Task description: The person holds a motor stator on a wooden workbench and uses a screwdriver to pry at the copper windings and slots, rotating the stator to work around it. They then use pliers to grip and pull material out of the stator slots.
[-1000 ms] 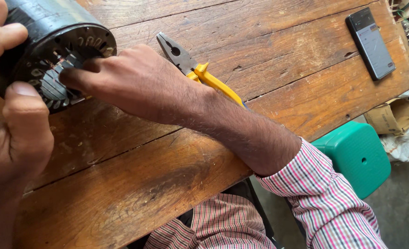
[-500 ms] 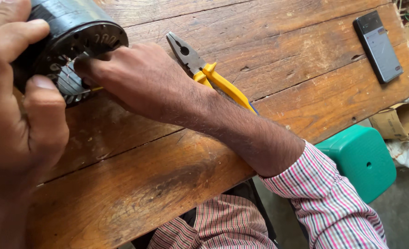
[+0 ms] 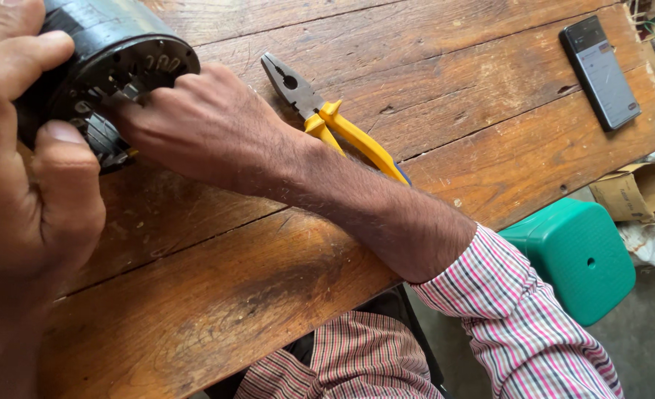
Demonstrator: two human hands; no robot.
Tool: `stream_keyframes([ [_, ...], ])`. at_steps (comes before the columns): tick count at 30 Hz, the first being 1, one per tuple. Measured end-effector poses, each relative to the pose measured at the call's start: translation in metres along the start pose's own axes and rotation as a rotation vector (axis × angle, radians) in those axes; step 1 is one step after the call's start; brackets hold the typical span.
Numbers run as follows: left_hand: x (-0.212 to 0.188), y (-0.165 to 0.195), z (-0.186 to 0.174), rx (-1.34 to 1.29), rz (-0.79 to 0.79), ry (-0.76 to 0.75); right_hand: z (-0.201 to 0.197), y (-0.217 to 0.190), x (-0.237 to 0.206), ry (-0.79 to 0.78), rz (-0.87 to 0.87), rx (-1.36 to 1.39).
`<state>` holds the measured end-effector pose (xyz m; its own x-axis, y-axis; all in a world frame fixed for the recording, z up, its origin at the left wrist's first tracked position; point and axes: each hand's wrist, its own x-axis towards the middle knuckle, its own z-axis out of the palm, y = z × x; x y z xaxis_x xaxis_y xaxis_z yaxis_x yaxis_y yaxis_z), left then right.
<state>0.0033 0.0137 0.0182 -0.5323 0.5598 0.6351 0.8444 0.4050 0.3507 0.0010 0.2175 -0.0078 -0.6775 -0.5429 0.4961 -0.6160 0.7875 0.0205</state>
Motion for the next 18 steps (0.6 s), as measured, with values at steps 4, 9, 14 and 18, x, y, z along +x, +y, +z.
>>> stream_keyframes([
  [4, -0.003, -0.002, 0.001, 0.002, -0.009, -0.019, 0.007, 0.003, -0.001, -0.011, 0.007, -0.004],
  [9, -0.001, -0.002, 0.000, 0.013, 0.014, -0.012, 0.013, 0.003, -0.003, -0.069, 0.009, 0.010],
  [14, 0.007, 0.001, -0.009, 0.113, 0.082, 0.065, 0.011, -0.006, -0.004, -0.083, 0.084, 0.050],
  [18, 0.012, 0.000, -0.013, 0.085, 0.111, 0.117, 0.008, -0.014, -0.002, -0.015, 0.135, 0.099],
])
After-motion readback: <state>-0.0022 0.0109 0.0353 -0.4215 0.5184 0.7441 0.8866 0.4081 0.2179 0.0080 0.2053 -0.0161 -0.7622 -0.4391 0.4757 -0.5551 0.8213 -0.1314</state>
